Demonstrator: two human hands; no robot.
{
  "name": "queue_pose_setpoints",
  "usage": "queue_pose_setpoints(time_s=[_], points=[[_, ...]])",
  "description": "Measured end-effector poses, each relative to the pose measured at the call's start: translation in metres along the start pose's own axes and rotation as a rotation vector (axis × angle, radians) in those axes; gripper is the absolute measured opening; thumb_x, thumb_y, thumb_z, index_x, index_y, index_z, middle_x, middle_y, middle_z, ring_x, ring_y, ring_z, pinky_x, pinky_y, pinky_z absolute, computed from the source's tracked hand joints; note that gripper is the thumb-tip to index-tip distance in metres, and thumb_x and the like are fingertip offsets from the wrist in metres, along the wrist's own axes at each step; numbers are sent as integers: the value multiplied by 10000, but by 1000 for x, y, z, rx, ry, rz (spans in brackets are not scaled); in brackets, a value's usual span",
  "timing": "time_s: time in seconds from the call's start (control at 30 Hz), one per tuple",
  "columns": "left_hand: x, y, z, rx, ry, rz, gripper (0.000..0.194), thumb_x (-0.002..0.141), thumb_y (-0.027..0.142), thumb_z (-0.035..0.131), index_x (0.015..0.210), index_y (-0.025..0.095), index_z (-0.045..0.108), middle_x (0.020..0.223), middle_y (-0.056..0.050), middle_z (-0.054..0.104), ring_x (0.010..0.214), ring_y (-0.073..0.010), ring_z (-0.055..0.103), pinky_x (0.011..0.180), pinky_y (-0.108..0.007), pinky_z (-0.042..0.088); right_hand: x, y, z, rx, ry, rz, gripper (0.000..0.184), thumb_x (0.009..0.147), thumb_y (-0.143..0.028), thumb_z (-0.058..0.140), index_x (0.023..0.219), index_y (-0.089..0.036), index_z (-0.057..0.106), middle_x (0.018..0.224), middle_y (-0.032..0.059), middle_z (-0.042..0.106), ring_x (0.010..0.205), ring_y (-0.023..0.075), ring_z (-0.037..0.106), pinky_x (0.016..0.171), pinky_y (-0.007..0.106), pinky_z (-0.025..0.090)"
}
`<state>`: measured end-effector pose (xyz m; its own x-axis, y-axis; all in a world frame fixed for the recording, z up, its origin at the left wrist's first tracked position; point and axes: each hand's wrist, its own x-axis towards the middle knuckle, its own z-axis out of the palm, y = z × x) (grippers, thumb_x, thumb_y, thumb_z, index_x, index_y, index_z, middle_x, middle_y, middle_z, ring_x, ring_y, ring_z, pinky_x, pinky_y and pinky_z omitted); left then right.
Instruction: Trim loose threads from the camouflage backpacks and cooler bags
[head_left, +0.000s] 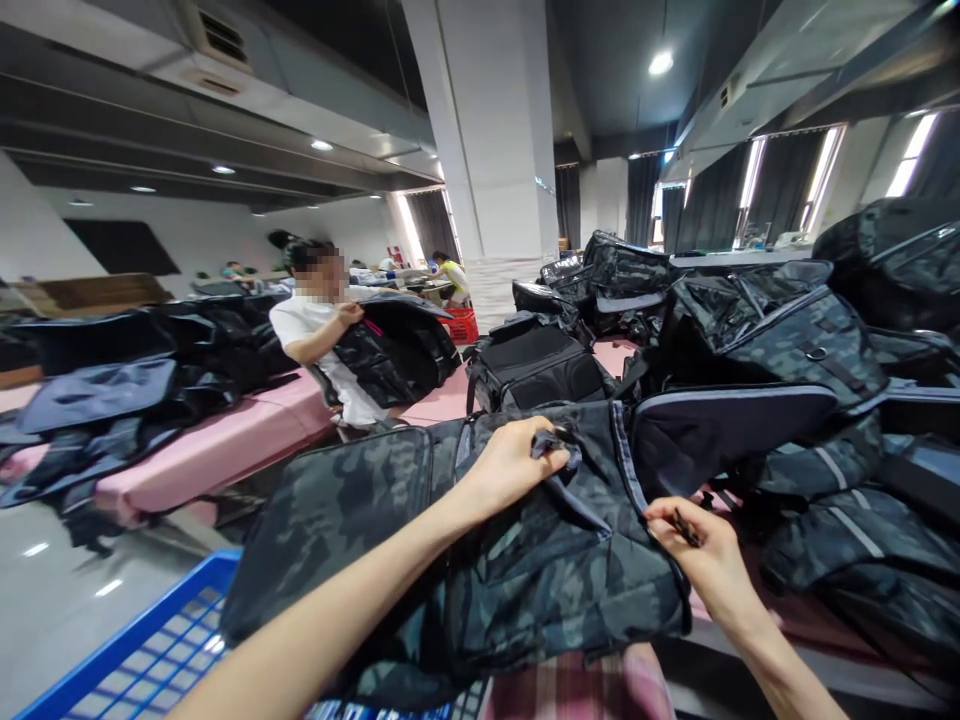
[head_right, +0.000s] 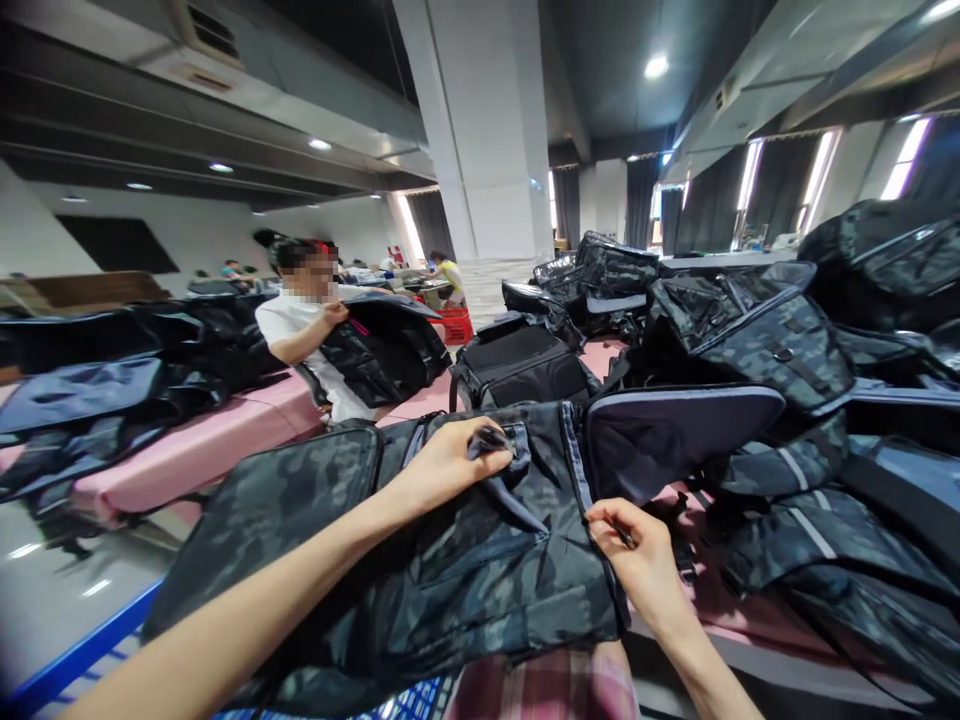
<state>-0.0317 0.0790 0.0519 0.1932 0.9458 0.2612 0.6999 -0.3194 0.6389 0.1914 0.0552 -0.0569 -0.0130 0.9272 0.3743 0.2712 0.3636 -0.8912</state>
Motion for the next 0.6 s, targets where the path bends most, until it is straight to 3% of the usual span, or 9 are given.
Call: queue_pose_setpoints(time_s=[0.1,0.2,0.3,0.4,0.47,0.53,0.6], points=[[-3,-2,0,-513,77,-173,252,603,233,642,824,143,562,632,15,558,586,-123,524,580,-235,401,9,-7,-6,-100,-68,-84,194,755,-339,547,825,-198,662,808,40,684,728,176,631,668,262,488],[-6,-2,-3,-653,74,-207,349,546,144,623,887,136,553,624,31,538,558,-98,487,566,-217,377,35,-21,-2,-237,12,-133,304,739,-370,590,1004,-228,628,929,46,679,820,198,635,738,298,484],[-8,3,-7,-400,5,-51,373,546,85,532,913,145,568,700,5,584,610,-115,512,582,-223,371,64,-29,15,-325,91,-109,403,687,-390,636,1049,-217,601,896,51,681,803,214,636,714,318,478],[-14,11,-15,146,-2,85,421,562,97,534,973,165,596,827,-50,650,733,-186,572,670,-282,393,81,-28,30,-238,64,-77,357,706,-345,592,1032,-199,587,765,27,672,727,191,633,661,291,466],[-19,14,-23,473,16,88,319,607,162,561,914,175,643,793,-72,669,751,-229,589,703,-323,386,85,-25,35,-183,88,-90,337,716,-323,566,1028,-196,578,755,22,665,730,181,628,664,279,454],[-23,13,-32,610,68,58,162,667,245,545,743,170,667,697,-79,657,708,-238,587,683,-332,377,85,-22,35,-151,105,-106,335,717,-320,559,1026,-188,574,740,21,657,712,176,618,658,273,443],[-25,7,-38,522,172,37,197,694,295,524,598,159,630,648,-69,627,668,-214,568,642,-306,369,84,-22,33,-114,100,-103,335,723,-329,552,1021,-177,570,699,12,641,659,166,599,626,266,427]])
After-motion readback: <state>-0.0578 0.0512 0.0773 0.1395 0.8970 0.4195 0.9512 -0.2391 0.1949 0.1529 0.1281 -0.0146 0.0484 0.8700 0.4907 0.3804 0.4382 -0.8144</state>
